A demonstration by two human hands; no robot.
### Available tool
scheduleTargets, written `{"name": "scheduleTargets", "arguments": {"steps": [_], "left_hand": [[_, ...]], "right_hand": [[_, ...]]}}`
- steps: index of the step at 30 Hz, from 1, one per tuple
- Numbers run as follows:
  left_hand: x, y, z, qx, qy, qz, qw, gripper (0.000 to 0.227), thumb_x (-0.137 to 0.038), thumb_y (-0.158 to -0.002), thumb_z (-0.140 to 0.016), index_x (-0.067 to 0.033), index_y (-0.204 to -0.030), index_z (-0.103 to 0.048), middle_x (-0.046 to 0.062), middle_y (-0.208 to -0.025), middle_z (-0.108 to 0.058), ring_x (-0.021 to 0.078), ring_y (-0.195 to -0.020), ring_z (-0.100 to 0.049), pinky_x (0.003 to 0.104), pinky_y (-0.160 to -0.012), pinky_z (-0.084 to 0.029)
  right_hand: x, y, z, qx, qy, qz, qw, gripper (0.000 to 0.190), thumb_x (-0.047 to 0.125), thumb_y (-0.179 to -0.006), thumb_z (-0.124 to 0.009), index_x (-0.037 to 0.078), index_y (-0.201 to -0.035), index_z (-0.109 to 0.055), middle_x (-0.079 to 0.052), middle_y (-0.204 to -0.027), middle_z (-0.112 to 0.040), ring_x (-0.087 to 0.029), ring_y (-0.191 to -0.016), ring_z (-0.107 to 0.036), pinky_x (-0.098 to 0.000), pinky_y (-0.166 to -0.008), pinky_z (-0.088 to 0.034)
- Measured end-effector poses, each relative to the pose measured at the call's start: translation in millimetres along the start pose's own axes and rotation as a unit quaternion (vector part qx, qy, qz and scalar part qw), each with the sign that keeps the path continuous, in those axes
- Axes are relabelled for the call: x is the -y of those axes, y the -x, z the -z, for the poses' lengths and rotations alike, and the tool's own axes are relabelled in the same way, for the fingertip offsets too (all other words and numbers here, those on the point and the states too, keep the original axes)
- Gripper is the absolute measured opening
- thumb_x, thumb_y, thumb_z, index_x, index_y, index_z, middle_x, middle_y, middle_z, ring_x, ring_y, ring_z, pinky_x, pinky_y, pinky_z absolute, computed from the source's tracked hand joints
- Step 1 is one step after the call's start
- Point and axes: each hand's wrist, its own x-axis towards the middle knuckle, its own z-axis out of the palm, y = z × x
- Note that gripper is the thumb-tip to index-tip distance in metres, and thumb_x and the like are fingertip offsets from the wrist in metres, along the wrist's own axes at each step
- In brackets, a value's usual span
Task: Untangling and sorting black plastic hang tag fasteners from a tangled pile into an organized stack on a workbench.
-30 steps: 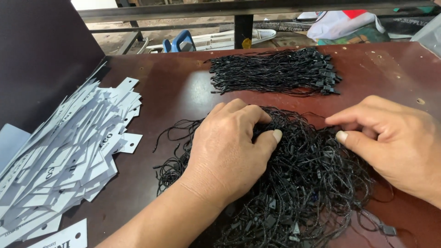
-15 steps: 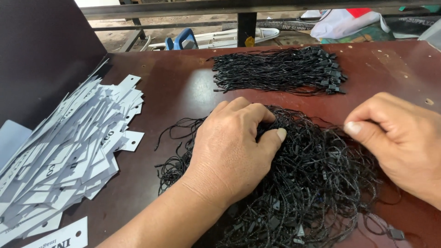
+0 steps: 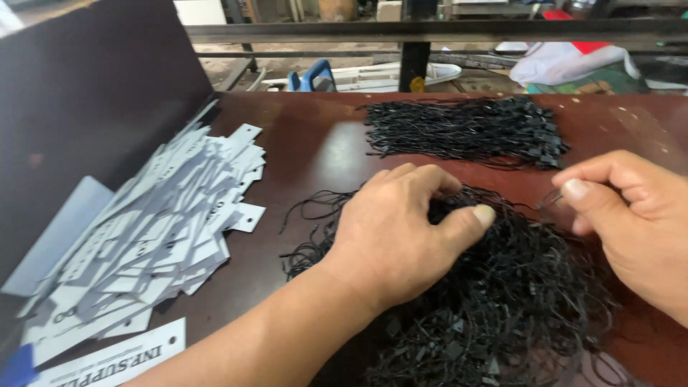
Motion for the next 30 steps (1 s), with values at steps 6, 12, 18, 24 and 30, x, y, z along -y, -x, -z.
{"name": "scheduleTargets", "arguments": {"steps": [6, 12, 18, 24, 30], "left_hand": [[-12.1, -2.9, 9.2, -0.005, -0.006, -0.031, 0.999, 0.054, -0.055, -0.080, -0.057, -0.0184, -0.117, -0.071, 0.006, -0.110, -0.070, 0.0292, -0.111, -0.064, 0.046, -0.091, -0.049], [-17.3, 10.3, 2.6, -0.104, -0.069, -0.124, 0.984, 0.036, -0.045, -0.089, -0.061, -0.0132, -0.103, -0.069, 0.011, -0.097, -0.065, 0.0384, -0.094, -0.059, 0.055, -0.077, -0.047], [-15.8, 18.9, -18.7, -0.155, -0.017, -0.191, 0.969, 0.022, -0.030, -0.086, -0.067, -0.0131, -0.099, -0.072, 0.009, -0.090, -0.063, 0.0370, -0.088, -0.059, 0.050, -0.074, -0.051], [-19.5, 13.5, -8.8, -0.119, 0.029, -0.146, 0.982, 0.022, -0.032, -0.087, -0.065, -0.0190, -0.103, -0.074, 0.002, -0.092, -0.066, 0.0267, -0.093, -0.067, 0.044, -0.077, -0.054], [-47.4, -0.4, 3.3, -0.037, 0.148, -0.066, 0.986, 0.056, -0.032, -0.077, -0.059, -0.0186, -0.130, -0.068, 0.000, -0.114, -0.074, 0.0198, -0.107, -0.072, 0.034, -0.095, -0.052]], "right_hand": [[9.3, 8.4, 3.4, -0.023, 0.040, 0.029, 0.999, 0.007, 0.011, -0.102, -0.071, 0.005, -0.106, -0.073, -0.007, -0.075, -0.065, -0.016, -0.064, -0.055, -0.0294, -0.063, -0.045], [13.0, 8.0, 2.8, -0.010, 0.033, 0.025, 0.999, 0.019, 0.006, -0.095, -0.070, 0.007, -0.114, -0.075, -0.007, -0.074, -0.065, -0.015, -0.065, -0.057, -0.0281, -0.067, -0.045], [18.8, 10.1, 6.5, -0.029, 0.058, 0.172, 0.983, 0.008, 0.006, -0.094, -0.074, 0.005, -0.102, -0.076, -0.010, -0.098, -0.065, -0.017, -0.082, -0.059, -0.0279, -0.074, -0.044], [31.8, 7.7, 10.8, -0.013, 0.094, 0.064, 0.993, 0.013, 0.017, -0.096, -0.068, 0.013, -0.106, -0.076, -0.003, -0.078, -0.074, -0.013, -0.071, -0.068, -0.0268, -0.075, -0.048], [71.3, -7.5, 12.6, 0.012, -0.190, -0.138, 0.972, 0.016, -0.010, -0.096, -0.062, -0.004, -0.108, -0.072, -0.021, -0.078, -0.071, -0.027, -0.063, -0.064, -0.0333, -0.064, -0.054]]}}
